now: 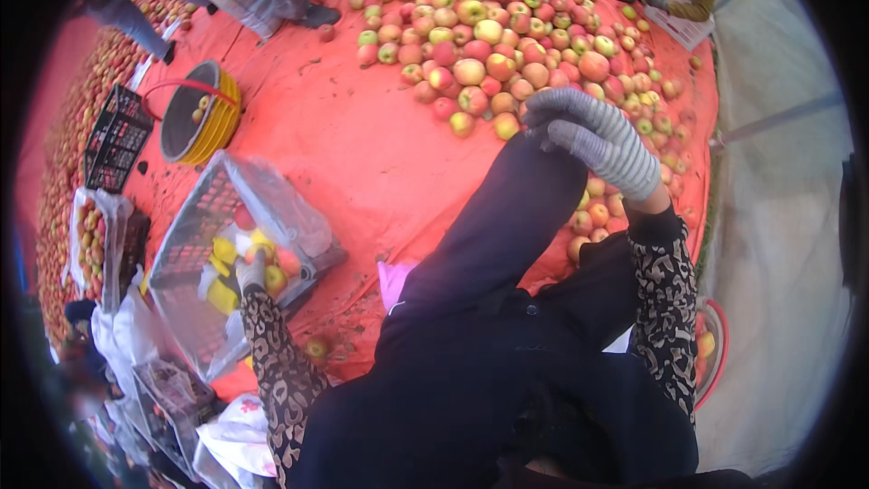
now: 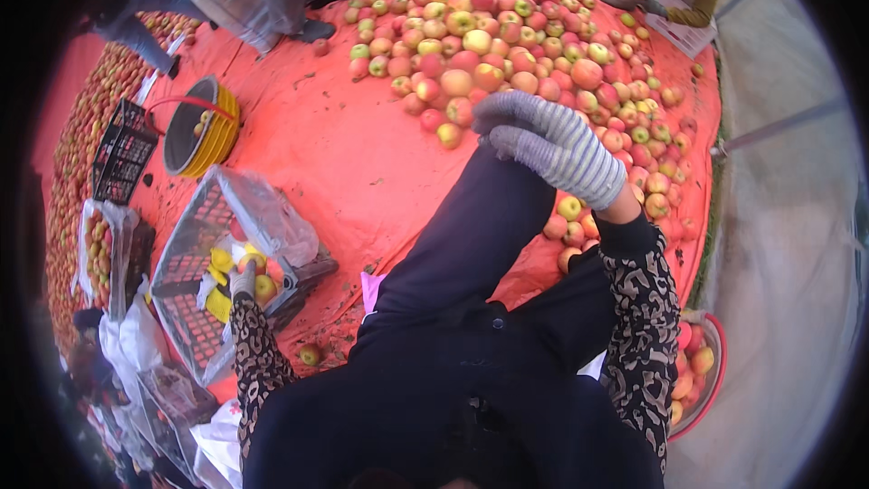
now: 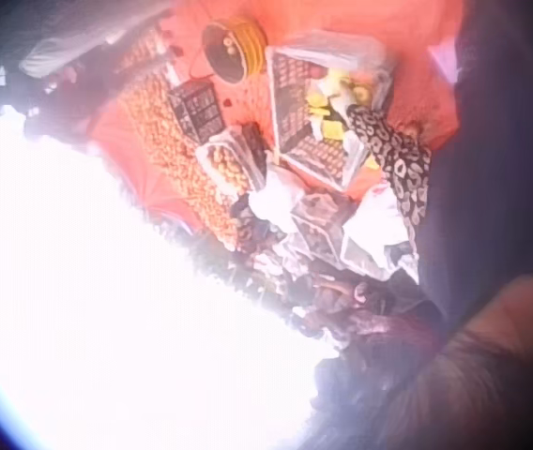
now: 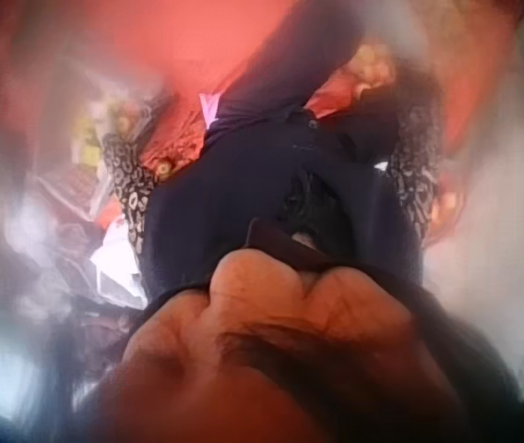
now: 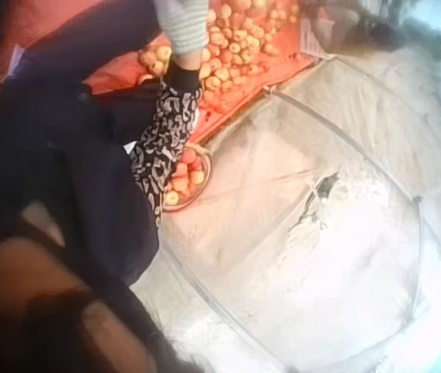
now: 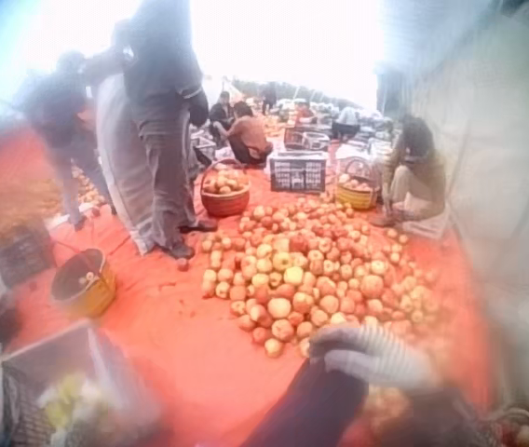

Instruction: The person sorts red and yellow apples from a large pile on a red tarp, picking them up by hand and placing them into a white sack and nearby baskets. The person works alongside others in an outdoor setting.

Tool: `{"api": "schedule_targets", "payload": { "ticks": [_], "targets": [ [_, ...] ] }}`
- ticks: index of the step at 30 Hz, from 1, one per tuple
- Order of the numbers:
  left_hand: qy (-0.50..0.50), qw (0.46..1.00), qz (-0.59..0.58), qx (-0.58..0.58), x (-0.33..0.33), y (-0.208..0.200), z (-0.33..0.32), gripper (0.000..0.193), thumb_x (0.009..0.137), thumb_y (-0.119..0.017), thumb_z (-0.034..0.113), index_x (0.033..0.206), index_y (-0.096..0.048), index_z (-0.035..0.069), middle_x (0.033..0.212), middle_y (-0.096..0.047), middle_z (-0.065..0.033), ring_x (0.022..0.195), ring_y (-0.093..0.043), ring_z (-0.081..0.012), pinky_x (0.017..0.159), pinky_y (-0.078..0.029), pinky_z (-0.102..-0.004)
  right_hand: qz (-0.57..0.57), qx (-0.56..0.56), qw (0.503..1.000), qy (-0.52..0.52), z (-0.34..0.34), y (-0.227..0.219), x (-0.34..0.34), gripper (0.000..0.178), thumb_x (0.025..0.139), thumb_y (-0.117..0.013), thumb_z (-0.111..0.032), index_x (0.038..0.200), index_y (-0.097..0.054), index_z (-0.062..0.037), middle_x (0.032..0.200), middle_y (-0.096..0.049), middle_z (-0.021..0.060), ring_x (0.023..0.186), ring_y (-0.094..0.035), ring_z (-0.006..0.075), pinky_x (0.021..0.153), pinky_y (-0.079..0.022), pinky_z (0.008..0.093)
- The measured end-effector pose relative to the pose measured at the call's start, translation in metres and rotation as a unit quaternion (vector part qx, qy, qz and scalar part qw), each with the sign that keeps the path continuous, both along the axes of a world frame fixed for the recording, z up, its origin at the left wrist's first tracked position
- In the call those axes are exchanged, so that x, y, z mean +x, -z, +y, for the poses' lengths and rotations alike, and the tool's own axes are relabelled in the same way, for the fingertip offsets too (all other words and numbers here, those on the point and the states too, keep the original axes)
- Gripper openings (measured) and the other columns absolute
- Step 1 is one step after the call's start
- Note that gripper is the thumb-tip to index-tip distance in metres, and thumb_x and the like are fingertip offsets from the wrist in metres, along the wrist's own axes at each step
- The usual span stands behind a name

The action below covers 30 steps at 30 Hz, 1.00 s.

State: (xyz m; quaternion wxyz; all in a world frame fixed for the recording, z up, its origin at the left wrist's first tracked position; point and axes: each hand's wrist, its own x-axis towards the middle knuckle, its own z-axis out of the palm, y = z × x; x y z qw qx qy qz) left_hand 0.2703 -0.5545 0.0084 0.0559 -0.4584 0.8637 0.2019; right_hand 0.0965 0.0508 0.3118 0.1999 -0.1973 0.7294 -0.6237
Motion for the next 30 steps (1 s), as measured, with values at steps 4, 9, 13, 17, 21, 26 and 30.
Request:
{"api": "schedule_targets", "payload": {
  "ticks": [4, 9, 13, 17, 21, 26, 30],
  "targets": [
    [0.049, 0.991, 0.123, -0.027, -0.05, -0.036, 0.037, 0.059, 0.091, -0.047, 0.044, 0.126, -0.048, -0.003, 0.111, -0.06, -0.0251, 0.104, -0.057, -0.0385, 0.091, -0.043, -0.0409, 0.02, -0.083, 0.977, 0.197, 0.064, 0.004, -0.007, 0.031, 0.095, -0.051, -0.016, 0.121, -0.053, 0.0009, 0.106, -0.064, 0.0094, 0.096, -0.062, 0.0165, 0.081, -0.051, 0.0279],
    [-0.105, 0.935, 0.135, 0.311, -0.08, 0.001, 0.077, 0.061, 0.086, -0.052, 0.053, 0.12, -0.055, 0.003, 0.103, -0.062, -0.012, 0.079, -0.059, -0.0237, 0.066, -0.047, -0.0356, 0.031, -0.102, 0.941, 0.32, 0.118, 0.008, 0.01, 0.031, 0.096, -0.049, -0.021, 0.119, -0.055, 0.0001, 0.105, -0.064, 0.0109, 0.095, -0.063, 0.0188, 0.08, -0.051, 0.0293],
    [-0.103, 0.898, 0.17, 0.393, -0.051, 0.001, 0.07, 0.046, 0.081, -0.064, 0.032, 0.118, -0.054, 0.005, 0.102, -0.061, -0.0113, 0.078, -0.061, -0.0279, 0.062, -0.053, -0.039, -0.006, -0.072, 0.945, 0.318, 0.13, 0.02, 0.025, 0.03, 0.095, -0.051, -0.017, 0.12, -0.055, -0.0007, 0.104, -0.063, 0.0087, 0.094, -0.062, 0.0153, 0.079, -0.051, 0.0279],
    [-0.266, 0.913, 0.154, 0.267, -0.072, -0.011, 0.109, 0.036, 0.08, -0.061, 0.027, 0.111, -0.054, 0.01, 0.084, -0.058, -0.0096, 0.053, -0.049, -0.0226, 0.046, -0.044, -0.0335, -0.036, -0.008, 0.951, 0.307, 0.147, 0.036, 0.046, 0.027, 0.093, -0.052, -0.01, 0.119, -0.056, -0.0011, 0.103, -0.064, 0.006, 0.093, -0.062, 0.0124, 0.078, -0.051, 0.0258],
    [-0.271, 0.897, 0.186, 0.294, -0.103, -0.053, 0.135, 0.027, 0.083, -0.056, 0.034, 0.101, -0.053, 0.014, 0.064, -0.045, -0.0029, 0.037, -0.027, -0.0142, 0.035, -0.025, -0.0275, -0.05, -0.013, 0.941, 0.334, 0.161, 0.039, 0.066, 0.026, 0.092, -0.053, -0.008, 0.117, -0.057, -0.0011, 0.102, -0.064, 0.0053, 0.095, -0.061, 0.0125, 0.079, -0.05, 0.0263],
    [-0.181, 0.886, 0.125, 0.407, -0.198, -0.089, 0.176, 0.026, 0.083, -0.053, 0.047, 0.089, -0.055, 0.021, 0.053, -0.036, 0.0039, 0.039, -0.034, -0.0134, 0.034, -0.03, -0.0298, -0.041, -0.031, 0.919, 0.39, 0.193, 0.044, 0.083, 0.027, 0.092, -0.053, -0.009, 0.117, -0.057, 0.0001, 0.103, -0.062, 0.0055, 0.094, -0.06, 0.0128, 0.08, -0.049, 0.027],
    [-0.143, 0.843, 0.114, 0.506, -0.27, -0.065, 0.257, 0.02, 0.09, -0.052, 0.033, 0.084, -0.05, 0.015, 0.061, -0.046, -0.0028, 0.051, -0.044, -0.0203, 0.045, -0.038, -0.0284, -0.011, -0.015, 0.915, 0.404, 0.201, 0.058, 0.087, 0.028, 0.092, -0.056, -0.013, 0.117, -0.058, -0.0008, 0.102, -0.062, 0.0048, 0.094, -0.06, 0.0127, 0.082, -0.048, 0.0268]
  ]
}}
